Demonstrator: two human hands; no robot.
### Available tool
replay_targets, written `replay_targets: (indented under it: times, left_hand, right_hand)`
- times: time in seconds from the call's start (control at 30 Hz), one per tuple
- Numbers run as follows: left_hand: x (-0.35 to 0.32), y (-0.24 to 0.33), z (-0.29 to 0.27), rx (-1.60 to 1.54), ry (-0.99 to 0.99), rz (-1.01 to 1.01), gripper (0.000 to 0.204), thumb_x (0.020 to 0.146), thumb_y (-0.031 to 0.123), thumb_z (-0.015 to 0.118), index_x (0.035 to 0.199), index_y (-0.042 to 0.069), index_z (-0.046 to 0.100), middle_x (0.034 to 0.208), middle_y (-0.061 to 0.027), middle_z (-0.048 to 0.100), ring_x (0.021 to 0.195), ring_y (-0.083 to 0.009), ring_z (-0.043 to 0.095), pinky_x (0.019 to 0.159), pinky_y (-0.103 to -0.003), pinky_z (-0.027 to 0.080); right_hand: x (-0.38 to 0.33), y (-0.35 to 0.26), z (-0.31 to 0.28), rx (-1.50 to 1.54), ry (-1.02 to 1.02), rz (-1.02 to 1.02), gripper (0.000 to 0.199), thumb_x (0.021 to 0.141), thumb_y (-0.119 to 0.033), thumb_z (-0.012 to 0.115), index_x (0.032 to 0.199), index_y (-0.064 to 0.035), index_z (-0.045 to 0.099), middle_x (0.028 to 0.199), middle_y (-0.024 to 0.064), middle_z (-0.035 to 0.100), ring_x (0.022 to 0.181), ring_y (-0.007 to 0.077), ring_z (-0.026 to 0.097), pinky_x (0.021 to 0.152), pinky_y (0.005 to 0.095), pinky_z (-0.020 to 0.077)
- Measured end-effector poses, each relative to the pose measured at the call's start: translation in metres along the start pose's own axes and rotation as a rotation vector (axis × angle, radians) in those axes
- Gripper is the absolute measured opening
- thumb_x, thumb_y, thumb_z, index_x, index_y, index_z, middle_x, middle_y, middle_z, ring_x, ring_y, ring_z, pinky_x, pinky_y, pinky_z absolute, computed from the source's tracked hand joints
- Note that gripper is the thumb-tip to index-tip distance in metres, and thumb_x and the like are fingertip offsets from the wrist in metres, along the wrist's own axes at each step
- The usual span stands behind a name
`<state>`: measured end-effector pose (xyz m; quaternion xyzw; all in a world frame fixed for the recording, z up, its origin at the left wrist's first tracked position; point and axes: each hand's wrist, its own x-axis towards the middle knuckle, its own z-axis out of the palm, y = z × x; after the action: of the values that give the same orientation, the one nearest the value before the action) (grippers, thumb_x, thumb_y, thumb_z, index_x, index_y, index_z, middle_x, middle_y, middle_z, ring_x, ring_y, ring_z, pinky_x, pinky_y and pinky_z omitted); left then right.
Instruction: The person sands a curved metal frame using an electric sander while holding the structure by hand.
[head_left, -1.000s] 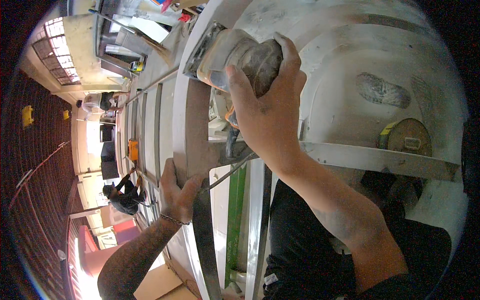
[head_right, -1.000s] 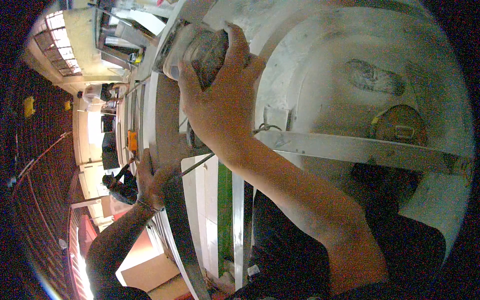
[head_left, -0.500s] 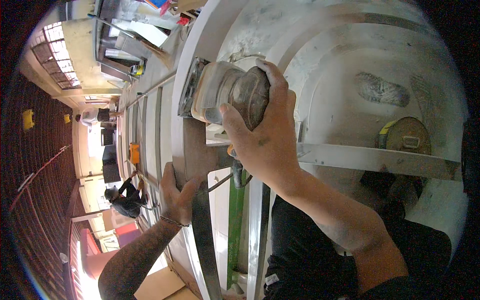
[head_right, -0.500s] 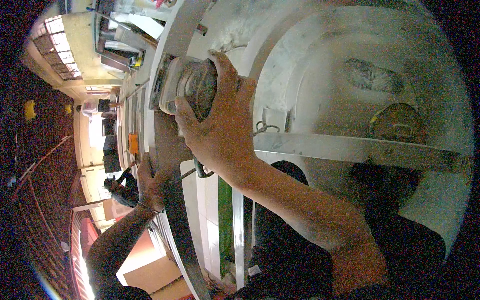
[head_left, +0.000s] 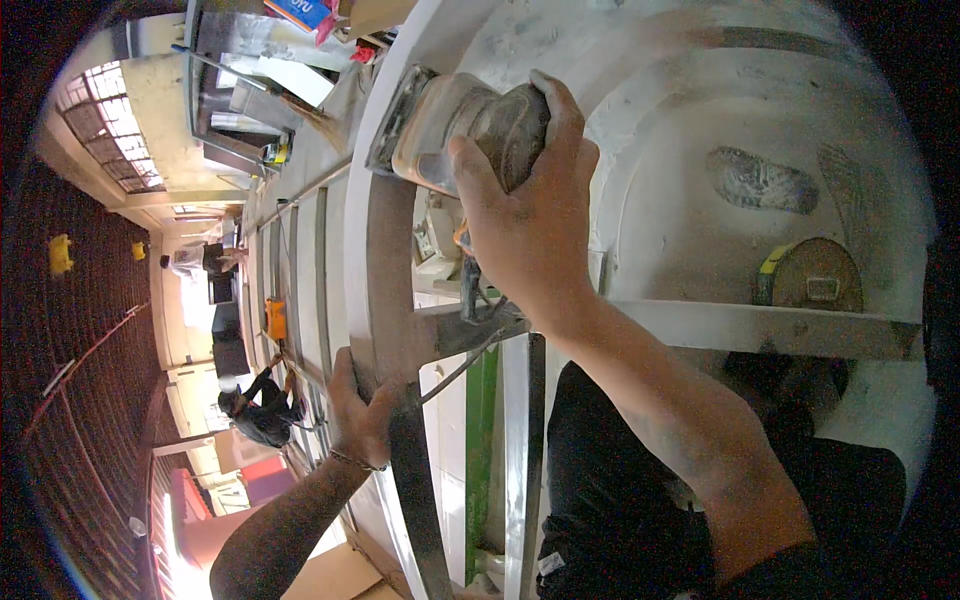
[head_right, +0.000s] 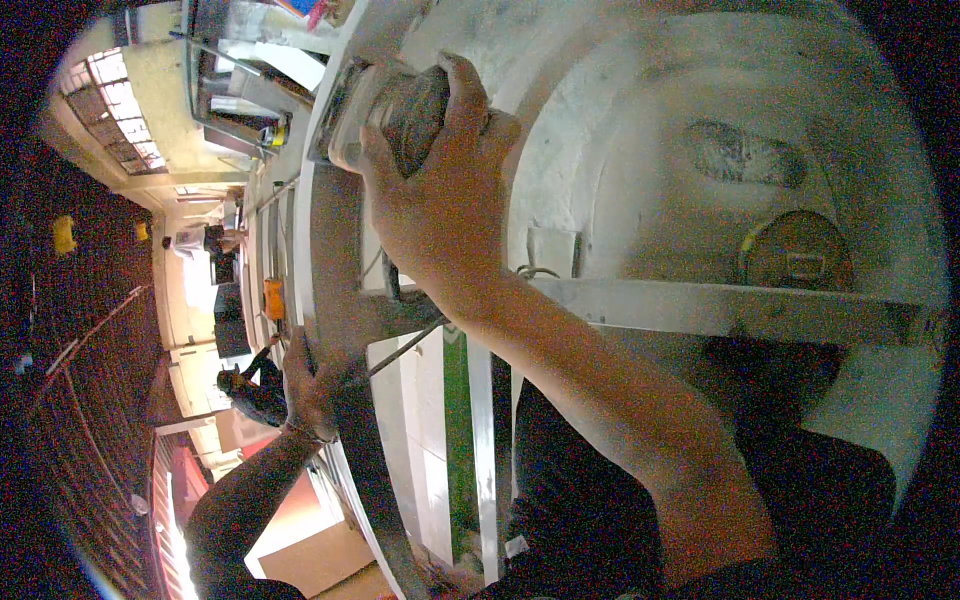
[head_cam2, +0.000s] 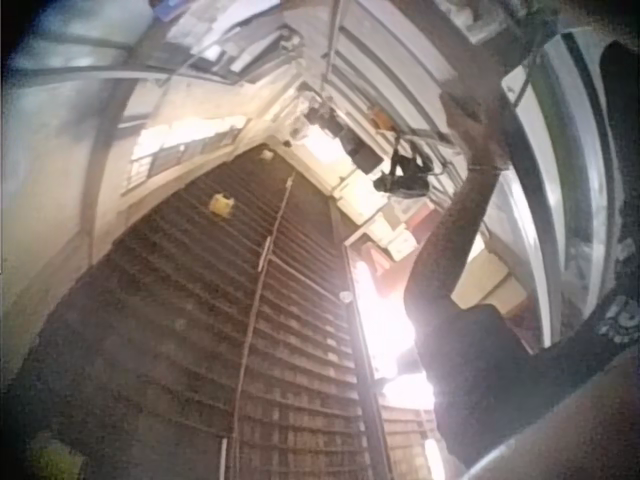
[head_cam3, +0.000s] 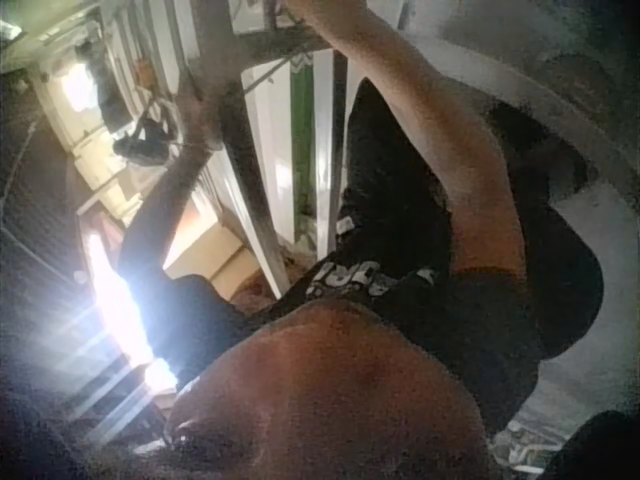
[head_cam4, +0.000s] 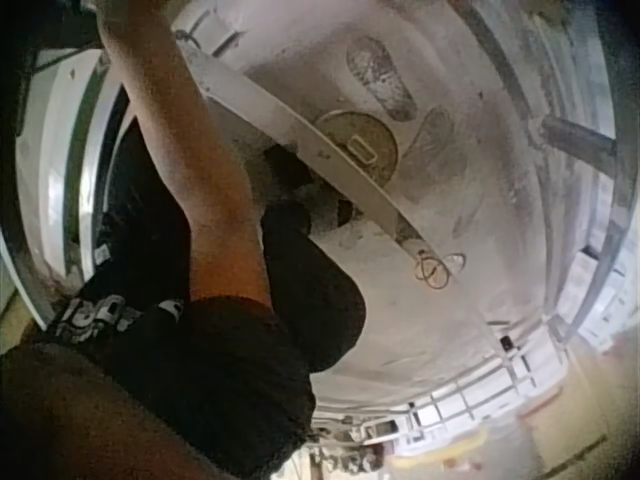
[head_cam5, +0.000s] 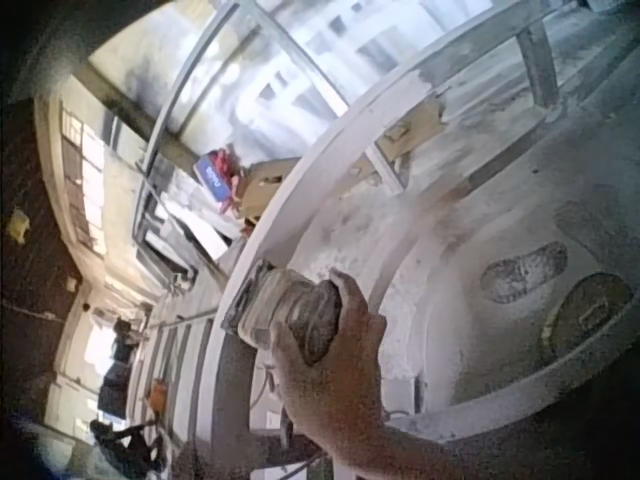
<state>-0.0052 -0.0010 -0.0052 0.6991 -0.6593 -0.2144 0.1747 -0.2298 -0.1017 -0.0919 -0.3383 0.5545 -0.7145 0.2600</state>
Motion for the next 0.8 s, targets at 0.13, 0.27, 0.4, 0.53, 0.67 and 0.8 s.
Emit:
replay_targets:
  times: [0.13,0.27,0.4,0.53,0.67,0.8]
  left_hand:
    - [0.0,0.006,-0.003,0.091,-0.034,-0.044,0.052,0.079,0.031,0.074,0.11,-0.005,0.053,0.096,-0.0158,0.062,0.089,-0.0222,0.059,0.08,-0.037,0.051]
    - [0.0,0.006,-0.004,0.071,-0.031,-0.023,0.051,0.08,0.03,0.073,0.112,-0.004,0.053,0.097,-0.0152,0.063,0.09,-0.0215,0.059,0.082,-0.037,0.051]
    - [-0.001,0.003,-0.005,0.004,-0.056,-0.043,0.05,0.08,0.029,0.073,0.113,-0.003,0.054,0.098,-0.0147,0.064,0.091,-0.0217,0.06,0.084,-0.037,0.051]
    - [-0.001,0.001,-0.007,0.029,-0.061,-0.033,0.05,0.081,0.029,0.072,0.114,-0.003,0.054,0.1,-0.0142,0.065,0.092,-0.0216,0.061,0.085,-0.037,0.051]
    - [-0.001,-0.001,-0.005,-0.003,-0.062,-0.049,0.049,0.081,0.029,0.073,0.114,-0.003,0.054,0.1,-0.0136,0.065,0.092,-0.0207,0.061,0.084,-0.036,0.052]
    - [-0.001,-0.003,-0.003,-0.12,-0.056,-0.091,0.047,0.082,0.027,0.074,0.113,-0.002,0.054,0.099,-0.0132,0.065,0.091,-0.0198,0.061,0.082,-0.035,0.052]
  right_hand:
    - [0.016,0.0,0.008,0.044,0.083,0.019,0.08,0.094,-0.032,0.074,0.154,-0.0045,0.029,0.126,0.0318,0.043,0.112,0.0423,0.054,0.099,0.0504,0.0471]
    - [0.036,0.003,0.013,0.062,0.158,0.048,0.081,0.094,-0.035,0.074,0.154,-0.0063,0.028,0.126,0.0331,0.042,0.107,0.0434,0.059,0.091,0.0504,0.054]
    - [0.053,-0.002,0.008,-0.05,0.243,-0.047,0.082,0.094,-0.034,0.075,0.154,-0.0062,0.026,0.125,0.0334,0.041,0.103,0.0421,0.062,0.083,0.0463,0.0606]
    - [0.065,-0.014,0.0,0.079,0.179,0.174,0.077,0.096,-0.023,0.07,0.155,-0.0037,0.024,0.126,0.0331,0.04,0.104,0.0494,0.06,0.091,0.0537,0.0542]
    - [0.074,-0.021,0.001,0.09,0.271,0.136,0.077,0.096,-0.023,0.071,0.155,-0.003,0.025,0.127,0.0332,0.04,0.103,0.0497,0.06,0.091,0.0543,0.0533]
    - [0.069,-0.02,0.002,0.151,0.192,0.201,0.079,0.096,-0.023,0.071,0.155,-0.0014,0.024,0.127,0.0329,0.039,0.104,0.0486,0.06,0.092,0.0544,0.0527]
